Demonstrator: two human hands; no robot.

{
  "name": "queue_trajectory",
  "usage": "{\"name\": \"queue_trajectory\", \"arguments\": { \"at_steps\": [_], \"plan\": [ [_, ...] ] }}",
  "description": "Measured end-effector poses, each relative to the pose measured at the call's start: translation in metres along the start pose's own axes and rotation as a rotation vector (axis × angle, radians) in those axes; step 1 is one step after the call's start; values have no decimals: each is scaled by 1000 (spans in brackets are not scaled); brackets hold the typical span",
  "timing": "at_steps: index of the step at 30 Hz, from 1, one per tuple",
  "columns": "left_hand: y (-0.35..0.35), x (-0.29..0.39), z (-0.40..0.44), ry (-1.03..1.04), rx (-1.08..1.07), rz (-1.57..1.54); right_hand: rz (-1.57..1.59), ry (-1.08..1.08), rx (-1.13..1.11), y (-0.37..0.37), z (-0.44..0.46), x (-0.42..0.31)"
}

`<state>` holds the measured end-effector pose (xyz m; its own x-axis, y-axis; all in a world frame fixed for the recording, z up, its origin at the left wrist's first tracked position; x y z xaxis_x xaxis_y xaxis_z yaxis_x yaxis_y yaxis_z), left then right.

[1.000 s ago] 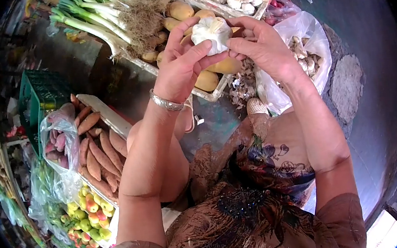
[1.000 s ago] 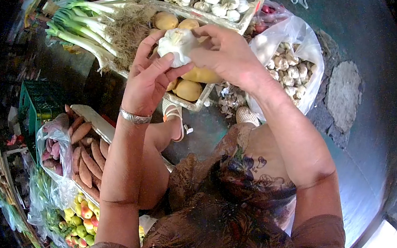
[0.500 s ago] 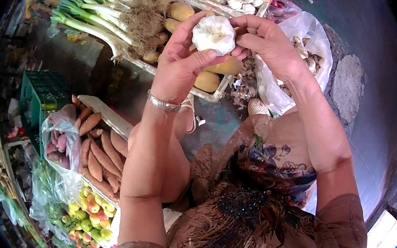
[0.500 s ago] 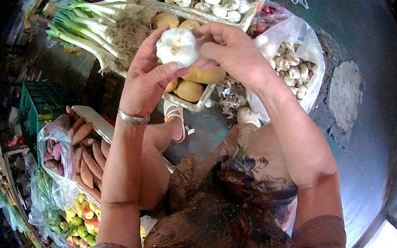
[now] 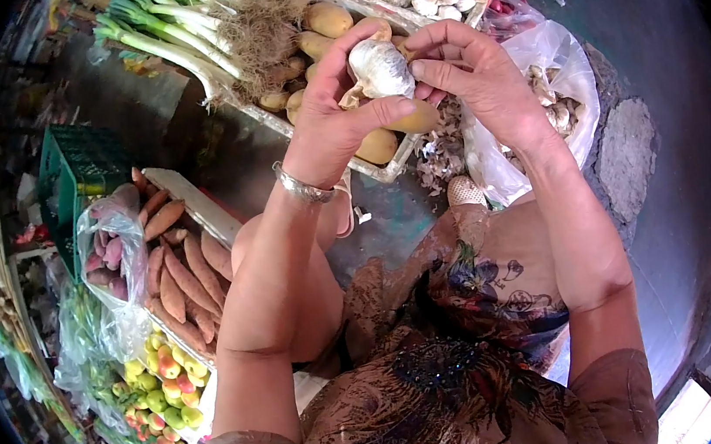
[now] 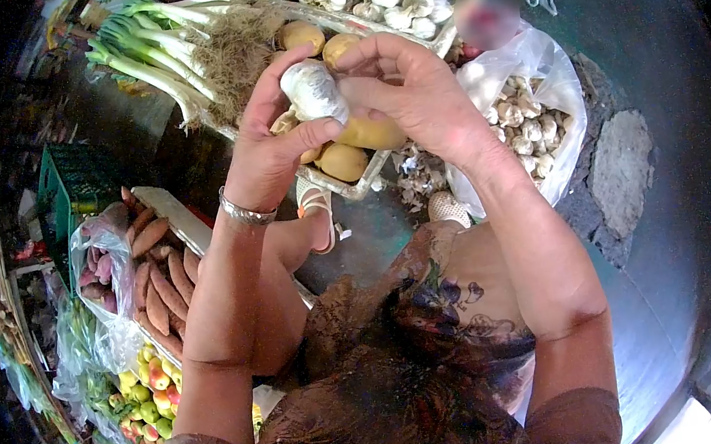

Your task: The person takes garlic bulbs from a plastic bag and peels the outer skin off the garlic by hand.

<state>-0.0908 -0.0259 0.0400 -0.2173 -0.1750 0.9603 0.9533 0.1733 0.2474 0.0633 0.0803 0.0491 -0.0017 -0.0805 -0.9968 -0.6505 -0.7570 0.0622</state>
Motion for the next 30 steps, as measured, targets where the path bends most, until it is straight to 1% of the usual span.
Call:
{"name": "queue_trajectory", "arguments": {
  "at_steps": [1, 3, 6, 10, 13, 15, 16, 18, 19, 21, 24, 26, 30],
  "plan": [
    [0, 0, 0, 0, -1, 0, 29, -7, 17, 2, 0, -2],
    [-1, 0, 0, 22, -7, 99, 58, -16, 34, 2, 0, -2],
    [-1, -1, -1, 60, -57, 162, -2, -20, 18, -2, 0, 3],
    [0, -2, 0, 96, -53, 150, 12, -19, 46, 0, 0, 2],
    [0, -1, 0, 107, -53, 197, -12, 0, 65, 1, -2, 0],
    [1, 0, -1, -105, -2, -173, -33, 19, 69, 0, -2, -1],
    [0, 0, -1, -106, -2, -172, -47, 17, 56, -1, -2, -1],
    [-2, -1, 1, -140, -21, -308, -61, 13, 45, -1, -2, -1],
    [-1, -1, 1, -140, -21, -308, -49, 21, 57, 0, -2, 0],
    [0, -2, 2, -57, 20, -88, -37, 28, 68, 2, -2, 1],
    [-2, -2, 4, -14, 47, -40, -38, 3, 83, 3, -4, -1],
    [-4, -5, 5, 16, 52, 10, -122, -40, 84, 0, -5, -3],
    [3, -6, 4, 76, 84, 166, -189, 32, 80, 2, -6, -2]
  ]
}}
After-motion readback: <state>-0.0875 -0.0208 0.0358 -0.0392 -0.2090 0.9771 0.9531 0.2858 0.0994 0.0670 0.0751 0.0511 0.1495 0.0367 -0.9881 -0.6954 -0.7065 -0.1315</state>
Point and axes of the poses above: each hand's wrist, its own z-axis towards the middle knuckle, its own y-axis out of the palm, x = y × z, the point moved 1 cm from there along z, towards the middle knuckle, and after that the axes turned 2 degrees about y, right-handed, at the moved point
